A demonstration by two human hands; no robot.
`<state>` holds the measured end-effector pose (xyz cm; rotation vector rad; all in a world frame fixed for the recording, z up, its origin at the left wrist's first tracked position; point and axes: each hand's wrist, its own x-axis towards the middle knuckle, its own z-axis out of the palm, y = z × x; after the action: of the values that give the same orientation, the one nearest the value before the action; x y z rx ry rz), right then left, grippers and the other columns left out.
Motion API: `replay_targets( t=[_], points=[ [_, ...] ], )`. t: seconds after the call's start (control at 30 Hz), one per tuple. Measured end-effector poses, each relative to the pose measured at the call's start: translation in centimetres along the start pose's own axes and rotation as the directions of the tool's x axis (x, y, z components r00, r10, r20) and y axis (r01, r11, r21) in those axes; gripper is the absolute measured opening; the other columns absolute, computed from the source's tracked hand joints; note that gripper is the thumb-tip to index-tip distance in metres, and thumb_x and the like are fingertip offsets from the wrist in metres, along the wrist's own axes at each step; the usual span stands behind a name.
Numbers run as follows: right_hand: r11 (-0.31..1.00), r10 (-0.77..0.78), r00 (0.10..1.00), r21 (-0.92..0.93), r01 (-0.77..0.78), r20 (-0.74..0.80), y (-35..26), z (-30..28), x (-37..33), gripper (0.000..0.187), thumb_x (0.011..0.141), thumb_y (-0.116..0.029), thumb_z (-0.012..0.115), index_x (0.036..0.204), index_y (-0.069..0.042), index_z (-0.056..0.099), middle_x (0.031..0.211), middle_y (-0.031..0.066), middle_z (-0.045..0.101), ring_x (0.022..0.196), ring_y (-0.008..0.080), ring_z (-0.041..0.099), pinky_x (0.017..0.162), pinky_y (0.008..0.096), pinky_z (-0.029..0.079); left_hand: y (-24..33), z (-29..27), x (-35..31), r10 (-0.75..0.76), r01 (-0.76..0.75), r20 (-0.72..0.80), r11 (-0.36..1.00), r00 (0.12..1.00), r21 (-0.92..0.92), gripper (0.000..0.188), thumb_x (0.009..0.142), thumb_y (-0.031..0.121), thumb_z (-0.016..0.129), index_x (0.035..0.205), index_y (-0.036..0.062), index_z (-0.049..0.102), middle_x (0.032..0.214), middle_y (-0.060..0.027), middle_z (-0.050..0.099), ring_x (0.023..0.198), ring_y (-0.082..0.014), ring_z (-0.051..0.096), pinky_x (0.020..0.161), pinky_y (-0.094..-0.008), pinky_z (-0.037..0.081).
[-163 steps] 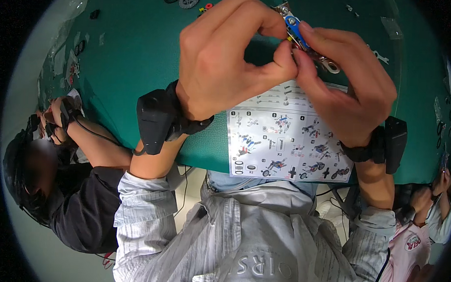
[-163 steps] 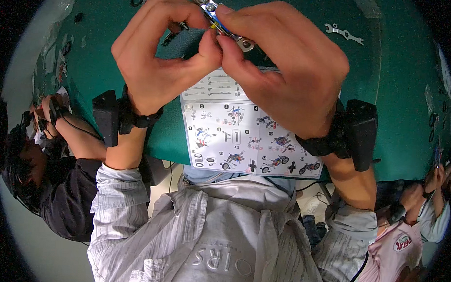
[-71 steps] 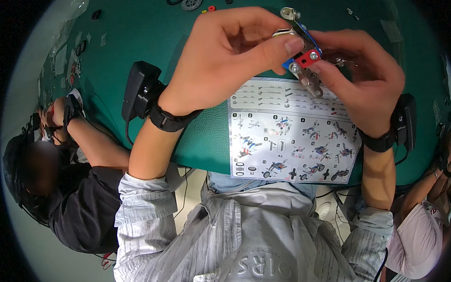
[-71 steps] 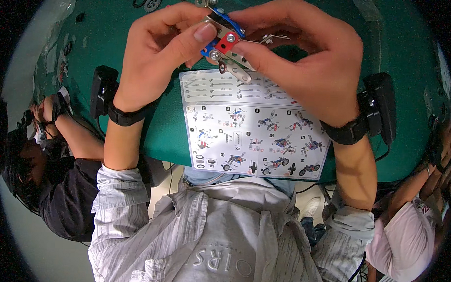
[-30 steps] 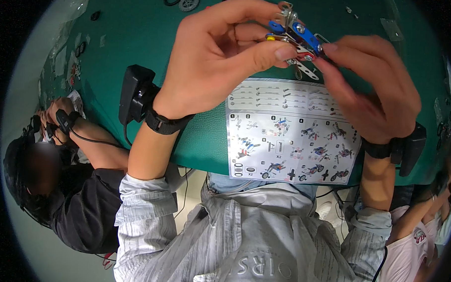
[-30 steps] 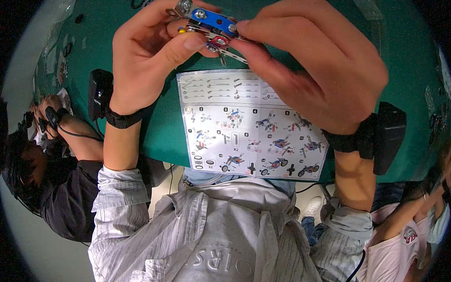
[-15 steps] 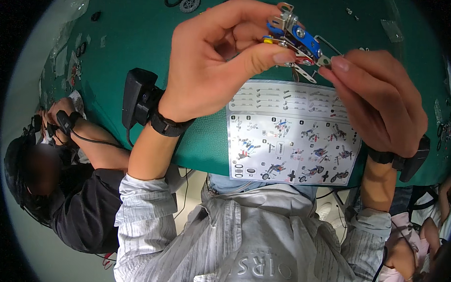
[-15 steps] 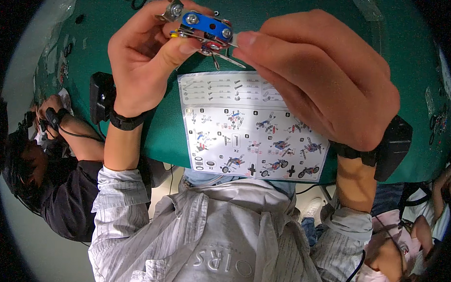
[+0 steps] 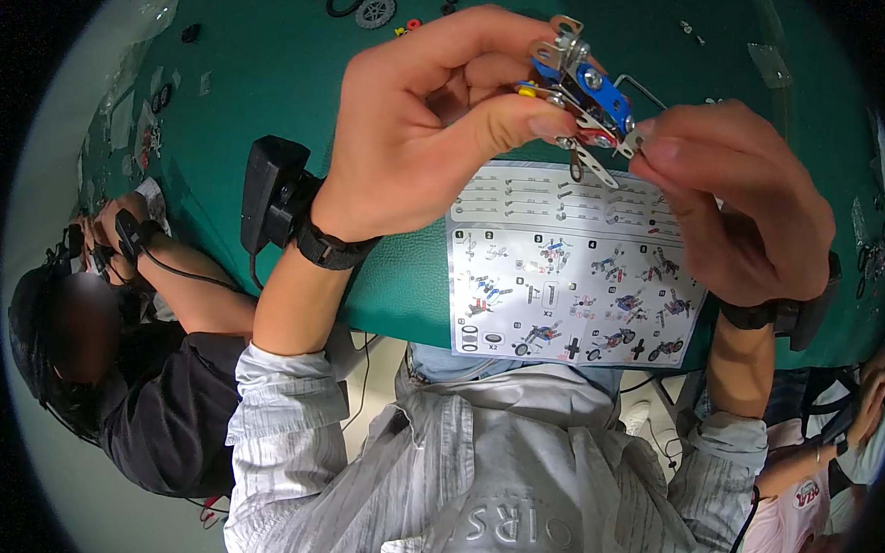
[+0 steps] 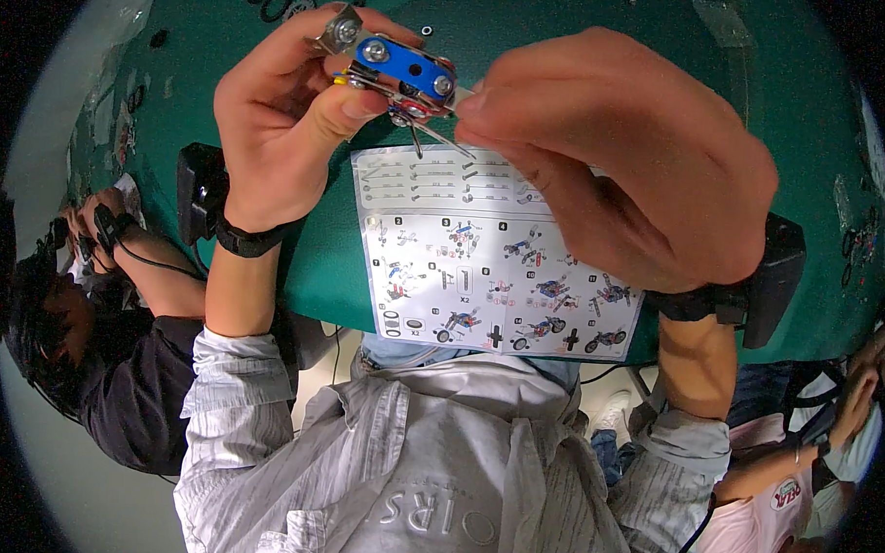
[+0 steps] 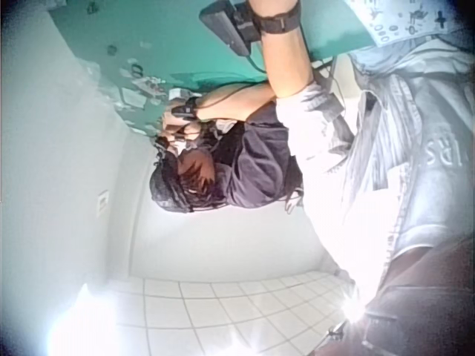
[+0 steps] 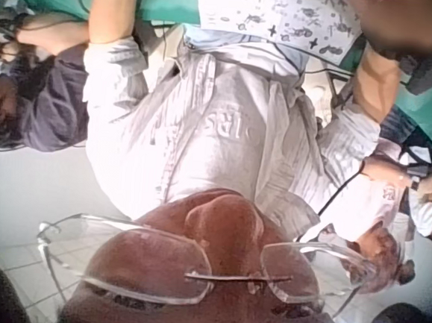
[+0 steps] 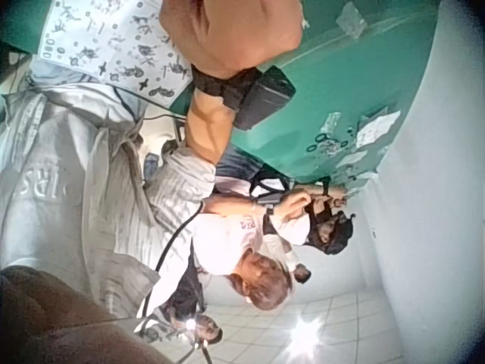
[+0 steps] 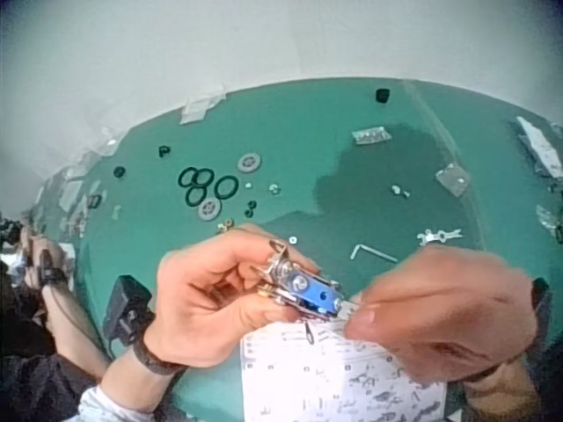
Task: The person assembles a toy motorcycle by fitting together metal plates, screws, and nuts while referencing an instruction manual. They insert screws into the metal frame, attach a yellow plastic component, and pick up small fasteners from the table.
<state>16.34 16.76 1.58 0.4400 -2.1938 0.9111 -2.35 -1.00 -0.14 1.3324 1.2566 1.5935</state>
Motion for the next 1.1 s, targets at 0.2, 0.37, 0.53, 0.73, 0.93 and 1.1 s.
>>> replay_targets(
  t=[0.2, 0.37, 0.53, 0.73, 0.93, 1.1],
  points=[
    [0.987, 0.056, 0.992, 0.144, -0.072, 0.112, 0.0, -0.7, 0.6, 0.027, 0.078, 0.013, 0.075, 0.104, 0.011, 0.066, 0.093, 0.0242, 0.07, 0.08, 0.0302, 0.07, 0.066, 0.0346, 0.054, 0.1, -0.3, -0.1, -0.054, 0.053, 0.039, 0.998, 0.998, 0.018, 0.047, 0.098, 0.019, 0.072, 0.132, -0.0084, 0.056, 0.123, -0.0188, 0.068, 0.105, -0.0211, 0.071, 0.09, -0.0325, 0.058],
    [0.972, 0.091, 0.984, 0.201, -0.121, 0.151, 0.1, -1.0, 0.5, 0.022, 0.083, 0.007, 0.073, 0.104, 0.009, 0.067, 0.094, 0.0247, 0.07, 0.081, 0.0293, 0.069, 0.067, 0.0336, 0.053, 0.5, -0.1, -0.1, -0.065, 0.064, 0.037, 0.998, 0.997, 0.017, 0.049, 0.098, 0.021, 0.073, 0.132, -0.0092, 0.056, 0.122, -0.0193, 0.067, 0.102, -0.0208, 0.07, 0.089, -0.0324, 0.058],
    [0.967, 0.124, 0.978, 0.202, -0.157, 0.169, -0.1, -1.1, 0.6, 0.022, 0.082, 0.006, 0.075, 0.102, 0.008, 0.068, 0.099, 0.0245, 0.069, 0.082, 0.029, 0.069, 0.068, 0.0337, 0.054, 0.5, -0.1, 0.3, -0.026, 0.025, 0.033, 0.999, 0.999, 0.021, 0.045, 0.097, 0.02, 0.073, 0.127, -0.0093, 0.059, 0.119, -0.02, 0.066, 0.104, -0.0234, 0.069, 0.09, -0.0338, 0.058],
    [0.987, 0.148, 0.982, 0.041, -0.154, 0.121, -0.2, -1.2, 1.0, 0.04, 0.075, 0.012, 0.077, 0.113, 0.007, 0.065, 0.107, 0.0244, 0.068, 0.096, 0.0309, 0.068, 0.081, 0.037, 0.055, 0.7, -0.5, 0.9, 0.188, -0.205, 0.084, 0.933, 0.979, 0.297, 0.042, 0.092, 0.014, 0.077, 0.123, -0.0084, 0.062, 0.118, -0.0206, 0.065, 0.106, -0.0276, 0.069, 0.094, -0.0372, 0.057],
    [0.973, 0.201, 0.976, -0.131, -0.189, 0.088, -0.6, -0.9, 0.6, 0.046, 0.075, 0.013, 0.079, 0.117, 0.006, 0.064, 0.109, 0.0228, 0.069, 0.096, 0.0299, 0.069, 0.081, 0.0367, 0.055, 0.4, 0.2, 0.6, 0.128, -0.129, 0.018, 0.982, 0.992, 0.135, 0.041, 0.086, 0.003, 0.08, 0.122, -0.0085, 0.062, 0.118, -0.0206, 0.065, 0.111, -0.0283, 0.068, 0.096, -0.038, 0.057],
    [0.972, 0.079, 0.996, -0.226, -0.069, 0.036, -0.6, -0.5, 0.2, 0.042, 0.073, 0.014, 0.079, 0.112, 0.006, 0.067, 0.104, 0.0217, 0.071, 0.089, 0.0302, 0.071, 0.071, 0.0339, 0.057, 0.2, 0.1, 0.3, 0.167, -0.174, 0.051, 0.961, 0.985, 0.216, 0.046, 0.085, -0.001, 0.081, 0.125, -0.0079, 0.061, 0.122, -0.0215, 0.066, 0.115, -0.0296, 0.067, 0.094, -0.0367, 0.057]
  ],
)
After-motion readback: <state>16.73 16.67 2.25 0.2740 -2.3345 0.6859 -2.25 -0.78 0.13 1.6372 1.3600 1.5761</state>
